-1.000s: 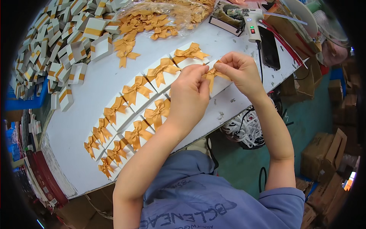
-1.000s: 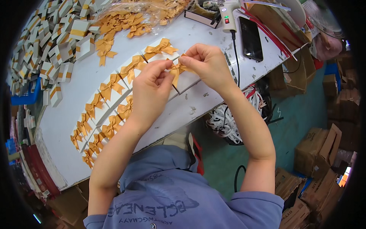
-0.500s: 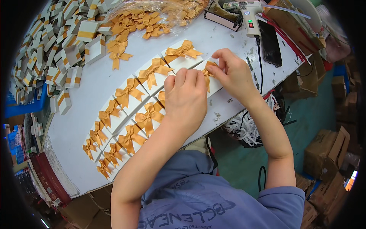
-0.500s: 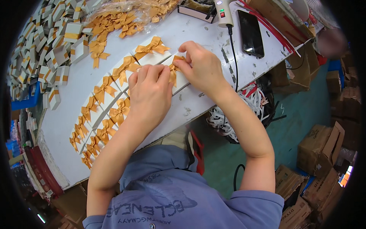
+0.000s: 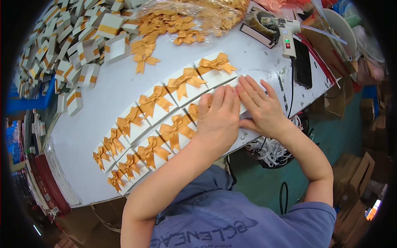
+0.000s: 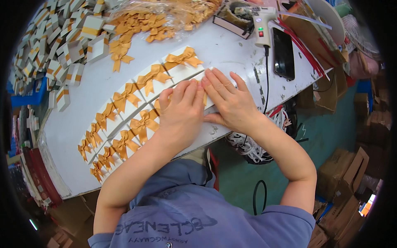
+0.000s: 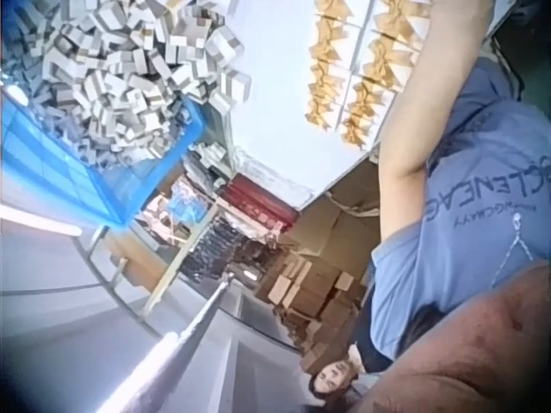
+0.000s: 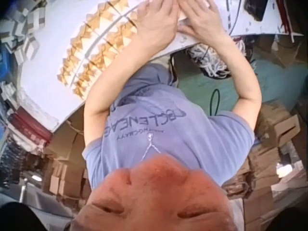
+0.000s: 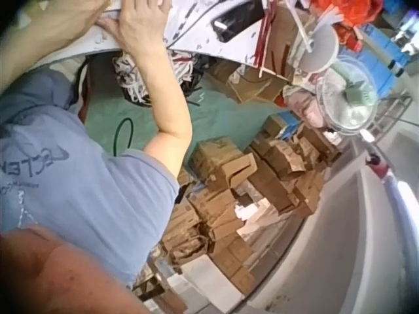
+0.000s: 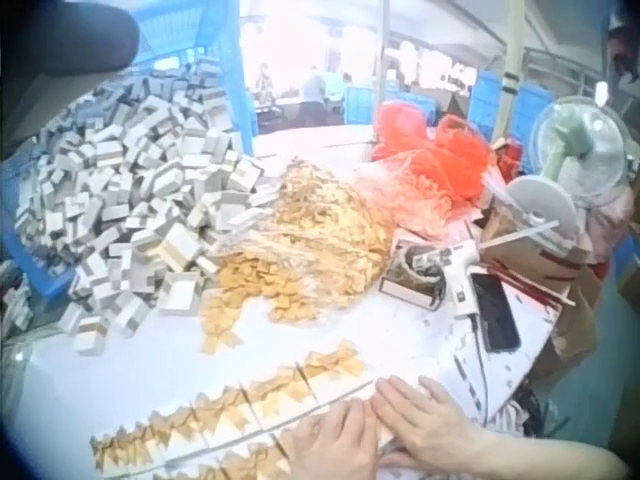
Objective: Assembling and decorating small white gift boxes with orange ribbons using a hot glue gun.
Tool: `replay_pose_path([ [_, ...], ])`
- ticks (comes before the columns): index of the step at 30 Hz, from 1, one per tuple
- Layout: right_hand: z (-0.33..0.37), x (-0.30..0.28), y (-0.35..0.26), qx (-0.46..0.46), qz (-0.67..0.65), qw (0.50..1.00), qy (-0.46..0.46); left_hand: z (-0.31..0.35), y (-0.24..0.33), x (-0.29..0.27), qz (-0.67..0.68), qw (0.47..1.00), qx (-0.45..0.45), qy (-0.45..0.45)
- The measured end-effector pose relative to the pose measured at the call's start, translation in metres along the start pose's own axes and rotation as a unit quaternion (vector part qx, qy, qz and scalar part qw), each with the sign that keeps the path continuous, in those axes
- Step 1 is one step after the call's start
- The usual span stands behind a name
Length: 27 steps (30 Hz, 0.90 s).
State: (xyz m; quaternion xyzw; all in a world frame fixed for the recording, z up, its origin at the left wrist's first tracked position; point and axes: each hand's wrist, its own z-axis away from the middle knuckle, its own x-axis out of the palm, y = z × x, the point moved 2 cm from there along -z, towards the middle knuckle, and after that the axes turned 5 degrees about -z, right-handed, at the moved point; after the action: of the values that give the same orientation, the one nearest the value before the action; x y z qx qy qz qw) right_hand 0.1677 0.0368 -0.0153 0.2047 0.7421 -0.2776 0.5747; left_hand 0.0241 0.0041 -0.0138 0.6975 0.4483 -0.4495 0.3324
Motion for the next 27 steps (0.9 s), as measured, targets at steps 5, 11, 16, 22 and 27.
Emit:
replay_pose_path([
  [5,-0.004,-0.010,0.002,0.006,-0.028,0.999,-0.041,0.009,-0.006,0.000,0.043,0.999,-0.005,0.006],
  [11,-0.058,-0.033,0.024,0.024,-0.110,0.993,0.037,0.020,-0.021,-0.050,0.161,0.986,-0.030,-0.015],
  [16,-0.105,-0.020,0.002,-0.032,-0.012,0.999,0.004,0.076,-0.086,-0.092,0.091,0.989,-0.091,-0.065],
  [22,-0.101,0.024,-0.021,0.002,0.006,0.998,-0.058,0.158,-0.115,-0.112,0.050,0.976,-0.205,-0.046],
  [27,-0.103,0.013,-0.026,0.013,0.012,0.996,-0.093,0.189,-0.120,-0.127,0.060,0.968,-0.239,-0.043],
])
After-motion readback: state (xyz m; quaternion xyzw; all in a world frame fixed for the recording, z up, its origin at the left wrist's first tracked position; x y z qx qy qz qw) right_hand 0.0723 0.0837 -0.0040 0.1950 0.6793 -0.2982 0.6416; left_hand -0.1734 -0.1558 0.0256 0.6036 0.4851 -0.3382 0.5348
